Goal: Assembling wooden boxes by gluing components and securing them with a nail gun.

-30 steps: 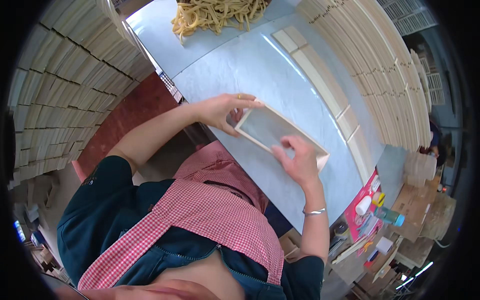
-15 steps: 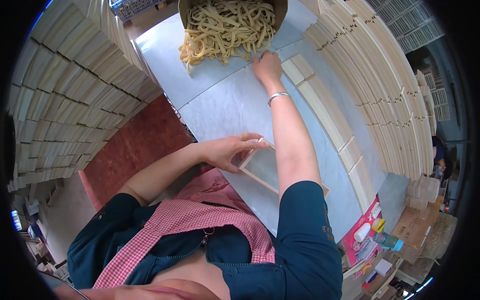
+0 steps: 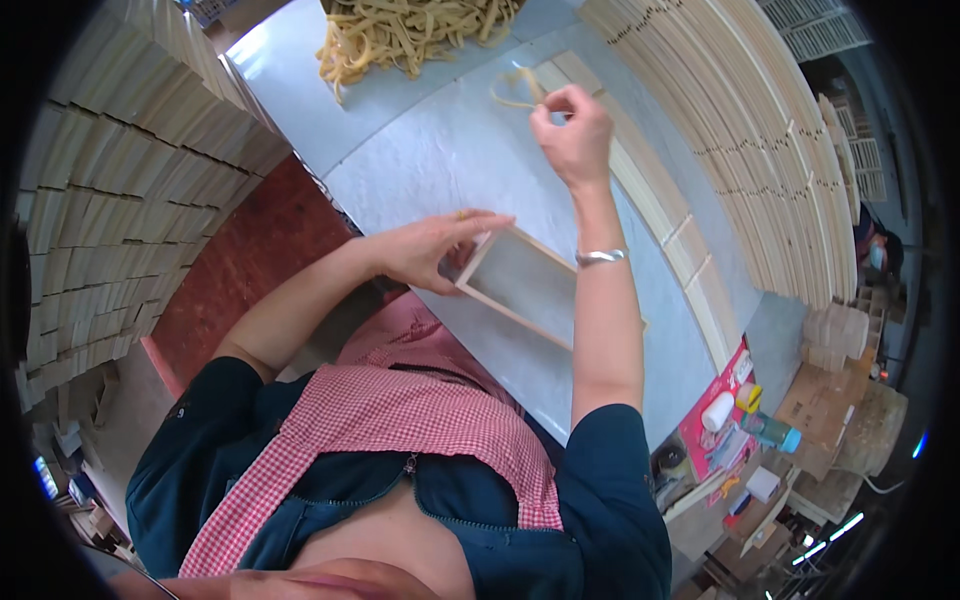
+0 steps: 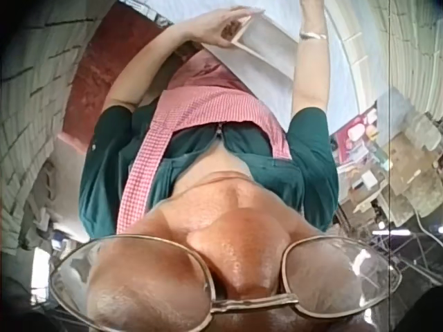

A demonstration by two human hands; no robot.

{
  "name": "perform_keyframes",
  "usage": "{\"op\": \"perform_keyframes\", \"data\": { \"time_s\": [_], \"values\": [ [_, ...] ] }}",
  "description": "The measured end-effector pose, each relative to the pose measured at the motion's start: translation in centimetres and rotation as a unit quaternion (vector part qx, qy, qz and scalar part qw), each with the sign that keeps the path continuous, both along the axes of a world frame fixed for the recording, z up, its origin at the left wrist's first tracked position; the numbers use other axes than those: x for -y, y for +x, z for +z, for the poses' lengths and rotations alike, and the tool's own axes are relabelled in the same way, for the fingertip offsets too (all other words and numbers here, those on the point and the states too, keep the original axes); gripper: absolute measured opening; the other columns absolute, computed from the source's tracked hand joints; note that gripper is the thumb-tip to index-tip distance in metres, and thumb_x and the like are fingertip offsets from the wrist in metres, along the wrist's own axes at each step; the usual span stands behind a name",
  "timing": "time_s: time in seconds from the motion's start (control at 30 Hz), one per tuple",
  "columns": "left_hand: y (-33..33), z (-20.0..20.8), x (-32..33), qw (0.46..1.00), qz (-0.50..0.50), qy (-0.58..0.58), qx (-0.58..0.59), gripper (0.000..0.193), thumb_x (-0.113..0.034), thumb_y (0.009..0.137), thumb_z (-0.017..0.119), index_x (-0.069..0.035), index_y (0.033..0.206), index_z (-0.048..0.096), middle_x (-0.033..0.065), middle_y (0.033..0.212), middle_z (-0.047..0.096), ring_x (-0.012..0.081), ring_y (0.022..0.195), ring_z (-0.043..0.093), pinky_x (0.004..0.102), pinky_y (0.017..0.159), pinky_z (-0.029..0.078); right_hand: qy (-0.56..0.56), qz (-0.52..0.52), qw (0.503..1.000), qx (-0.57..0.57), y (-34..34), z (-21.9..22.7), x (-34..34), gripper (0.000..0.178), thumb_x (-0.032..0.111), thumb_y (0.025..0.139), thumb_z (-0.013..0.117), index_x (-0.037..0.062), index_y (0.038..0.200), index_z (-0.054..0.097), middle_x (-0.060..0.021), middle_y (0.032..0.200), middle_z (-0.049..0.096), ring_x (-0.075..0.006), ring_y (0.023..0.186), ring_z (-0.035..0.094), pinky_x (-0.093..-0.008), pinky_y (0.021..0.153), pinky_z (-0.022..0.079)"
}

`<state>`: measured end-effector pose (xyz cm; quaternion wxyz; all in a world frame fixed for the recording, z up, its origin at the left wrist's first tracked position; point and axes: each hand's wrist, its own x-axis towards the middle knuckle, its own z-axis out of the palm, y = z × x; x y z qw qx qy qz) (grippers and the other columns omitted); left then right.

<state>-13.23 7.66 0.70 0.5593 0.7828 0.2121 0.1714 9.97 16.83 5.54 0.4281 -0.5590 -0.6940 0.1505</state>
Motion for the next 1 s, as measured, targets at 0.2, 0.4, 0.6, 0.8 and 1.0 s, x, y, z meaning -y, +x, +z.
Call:
{"op": "perform_keyframes", "data": {
  "time_s": [0.2, 0.4, 0.6, 0.8, 1.0],
  "values": [
    [0.2, 0.6, -0.1, 0.994, 0.004, -0.049, -0.099, 0.121, -0.002, 0.066, 0.083, -0.019, 0.163, 0.014, 0.0176, 0.13, 0.058, 0.024, 0.088, 0.063, 0.033, 0.077, 0.057, 0.031, -0.115, 0.984, -0.133, 4.1, 1.7, 7.1, 0.005, 0.002, 0.082, 0.065, 0.0054, 0.083, 0.063, -0.0014, 0.071, 0.063, -0.0123, 0.063, 0.056, -0.0256, 0.061, 0.048],
    [0.2, -1.9, 0.1, 0.999, 0.027, 0.016, -0.027, 0.129, -0.001, 0.064, 0.086, -0.021, 0.164, 0.006, 0.0193, 0.139, 0.055, 0.0242, 0.088, 0.064, 0.0338, 0.081, 0.059, -0.07, -0.041, 0.996, -0.039, 2.3, -0.4, 10.0, 0.005, 0.002, 0.085, 0.062, 0.0058, 0.087, 0.061, -0.0016, 0.072, 0.061, -0.0119, 0.062, 0.052, -0.0263, 0.058, 0.045],
    [-0.1, -2.2, 0.2, 0.999, 0.041, 0.019, 0.005, 0.134, -0.003, 0.062, 0.089, -0.02, 0.164, 0.003, 0.0198, 0.145, 0.052, 0.024, 0.087, 0.064, 0.0344, 0.084, 0.06, -0.122, 0.064, 0.99, 0.035, -1.1, -1.1, 12.3, 0.005, 0.003, 0.087, 0.064, 0.0055, 0.091, 0.063, 0.0, 0.076, 0.061, -0.0105, 0.066, 0.05, -0.0245, 0.061, 0.043],
    [0.1, 0.5, 0.1, 0.996, 0.024, 0.028, -0.082, 0.119, -0.008, 0.06, 0.09, -0.012, 0.159, 0.023, 0.0179, 0.134, 0.059, 0.0235, 0.088, 0.064, 0.0337, 0.082, 0.058, -0.111, 0.119, 0.986, 0.029, -2.0, -0.3, 13.6, 0.005, 0.004, 0.087, 0.063, 0.0059, 0.089, 0.067, -0.0013, 0.073, 0.062, -0.0122, 0.063, 0.05, -0.0263, 0.06, 0.044],
    [0.2, -0.5, -0.3, 0.985, 0.032, 0.137, -0.098, 0.103, -0.019, 0.057, 0.092, -0.005, 0.146, 0.042, 0.0168, 0.123, 0.065, 0.0265, 0.092, 0.065, 0.0362, 0.085, 0.055, -0.064, 0.112, 0.98, 0.151, -3.1, 0.6, 16.0, 0.006, 0.01, 0.087, 0.065, 0.0054, 0.084, 0.068, -0.0047, 0.064, 0.062, -0.0189, 0.055, 0.053, -0.0305, 0.057, 0.046]
  ]
}}
